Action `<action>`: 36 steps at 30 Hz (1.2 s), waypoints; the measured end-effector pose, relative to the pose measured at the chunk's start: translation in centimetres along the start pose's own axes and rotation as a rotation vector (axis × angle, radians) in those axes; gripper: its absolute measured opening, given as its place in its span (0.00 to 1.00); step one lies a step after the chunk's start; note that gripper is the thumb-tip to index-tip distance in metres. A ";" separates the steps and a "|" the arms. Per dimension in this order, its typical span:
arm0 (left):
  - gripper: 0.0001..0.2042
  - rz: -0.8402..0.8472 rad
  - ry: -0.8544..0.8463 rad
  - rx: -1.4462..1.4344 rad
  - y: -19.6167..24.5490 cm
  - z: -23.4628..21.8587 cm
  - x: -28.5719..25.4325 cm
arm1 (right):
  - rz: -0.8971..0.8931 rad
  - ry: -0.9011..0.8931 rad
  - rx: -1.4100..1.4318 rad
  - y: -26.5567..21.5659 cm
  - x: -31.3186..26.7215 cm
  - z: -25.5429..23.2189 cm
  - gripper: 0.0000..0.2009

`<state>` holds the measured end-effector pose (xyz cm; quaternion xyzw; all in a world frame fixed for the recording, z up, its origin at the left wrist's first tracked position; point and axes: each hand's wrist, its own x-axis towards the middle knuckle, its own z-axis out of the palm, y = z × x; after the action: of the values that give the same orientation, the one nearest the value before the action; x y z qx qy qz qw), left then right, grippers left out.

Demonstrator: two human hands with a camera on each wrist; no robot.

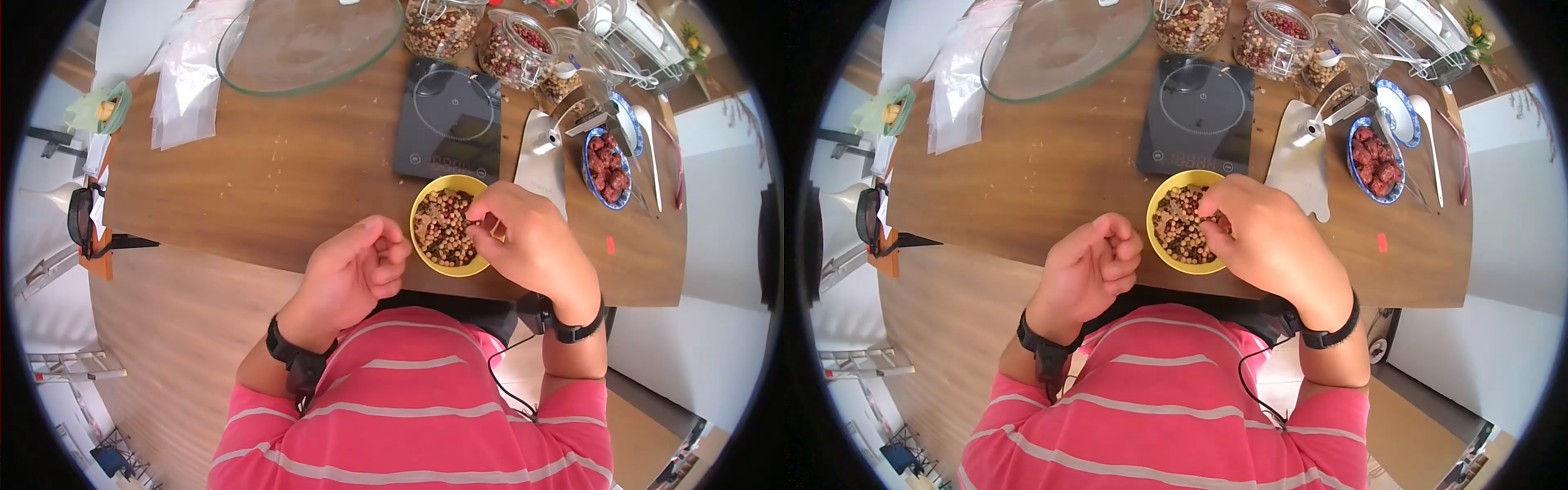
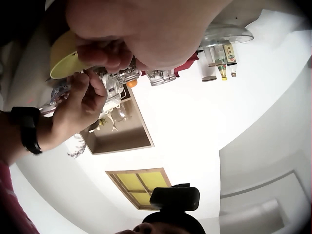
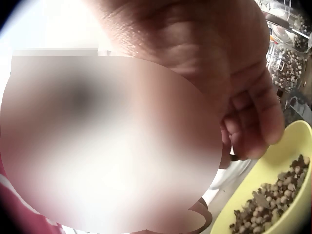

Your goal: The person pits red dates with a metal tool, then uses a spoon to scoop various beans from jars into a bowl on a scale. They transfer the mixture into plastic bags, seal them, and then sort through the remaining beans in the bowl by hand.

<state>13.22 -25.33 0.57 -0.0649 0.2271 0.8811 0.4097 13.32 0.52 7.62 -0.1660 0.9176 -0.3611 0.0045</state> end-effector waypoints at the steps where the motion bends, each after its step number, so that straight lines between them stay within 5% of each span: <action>1: 0.15 0.001 0.000 -0.005 -0.2 -0.2 -0.1 | 0.020 -0.009 -0.033 0.2 -0.1 0.4 0.08; 3: 0.12 -0.079 0.202 0.080 -0.5 -0.1 -0.1 | -0.008 -0.015 -0.065 0.0 0.1 0.8 0.08; 5: 0.11 -0.093 0.209 0.094 -1.1 -0.3 0.1 | -0.030 -0.017 -0.098 -0.1 0.2 1.4 0.08; 8: 0.09 -0.103 0.222 0.150 -1.6 0.1 0.7 | 0.049 -0.252 -0.179 -0.1 0.6 2.4 0.11; 15: 0.08 -0.128 0.227 0.225 -1.8 0.4 1.5 | 0.128 -0.313 -0.131 0.0 2.1 3.5 0.14; 21: 0.07 -0.117 0.272 0.252 -1.9 0.6 1.6 | 0.300 -0.490 0.266 2.6 2.6 3.3 0.15; 24: 0.07 -0.105 0.272 0.260 -1.9 0.7 1.7 | 0.649 -0.599 0.485 1.6 3.9 2.6 0.12; 36: 0.05 -0.045 0.264 0.184 -1.4 0.3 1.3 | 0.778 -0.406 0.899 0.8 3.5 1.5 0.19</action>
<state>13.43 -23.46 -0.02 -0.1475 0.3572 0.8311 0.3999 9.92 -0.97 6.37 0.1330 0.6503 -0.6446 0.3794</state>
